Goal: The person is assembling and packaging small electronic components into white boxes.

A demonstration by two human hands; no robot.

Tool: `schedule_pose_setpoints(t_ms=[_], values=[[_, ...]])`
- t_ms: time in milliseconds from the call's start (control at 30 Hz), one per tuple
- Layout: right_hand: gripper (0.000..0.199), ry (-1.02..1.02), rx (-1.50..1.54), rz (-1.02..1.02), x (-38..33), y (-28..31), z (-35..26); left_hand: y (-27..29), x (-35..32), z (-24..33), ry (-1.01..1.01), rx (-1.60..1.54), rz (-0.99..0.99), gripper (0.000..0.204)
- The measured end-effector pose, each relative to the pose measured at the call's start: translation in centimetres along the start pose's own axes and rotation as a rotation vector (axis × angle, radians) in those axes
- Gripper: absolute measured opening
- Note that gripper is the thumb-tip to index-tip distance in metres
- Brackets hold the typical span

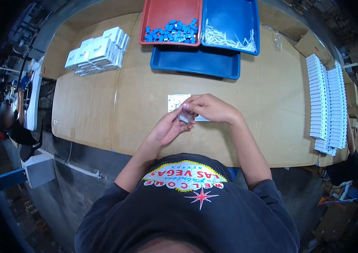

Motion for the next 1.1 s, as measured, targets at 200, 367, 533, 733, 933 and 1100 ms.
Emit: schedule_pose_setpoints(t_ms=[200,367,533,733,933,1100], values=[[0.038,0.003,-0.076,-0.043,0.0,-0.8,0.3,1.1,0.4,-0.8,0.012,0.033,0.025,0.039],[0.030,0.135,-0.224,0.289,-0.5,5.6,-0.7,0.4,0.0,-0.4,0.027,-0.008,-0.022,0.050],[0.020,0.120,-0.746,0.908,-1.2,17.5,-1.9,0.4,-0.4,-0.6,0.030,0.022,0.010,0.052],[0.020,-0.173,-1.117,1.048,-0.3,24.8,-0.1,-1.1,-1.1,0.0,-0.039,0.332,0.102,0.050],[0.016,-0.256,-1.283,0.973,1.8,26.5,2.4,-1.8,-2.0,1.0,-0.231,0.721,0.183,0.046],[0.015,-0.033,-1.102,1.132,1.0,26.6,1.1,-2.4,-2.6,0.9,-0.144,0.371,0.001,0.045]])
Point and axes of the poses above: each hand's wrist, its own x-axis towards the middle knuckle, its own y-axis out of the back of the hand, z = x × y, the point moved 4 cm from there along x, towards the middle knuckle, and after that the axes turned 11 degrees about y, right-handed, at the moved point
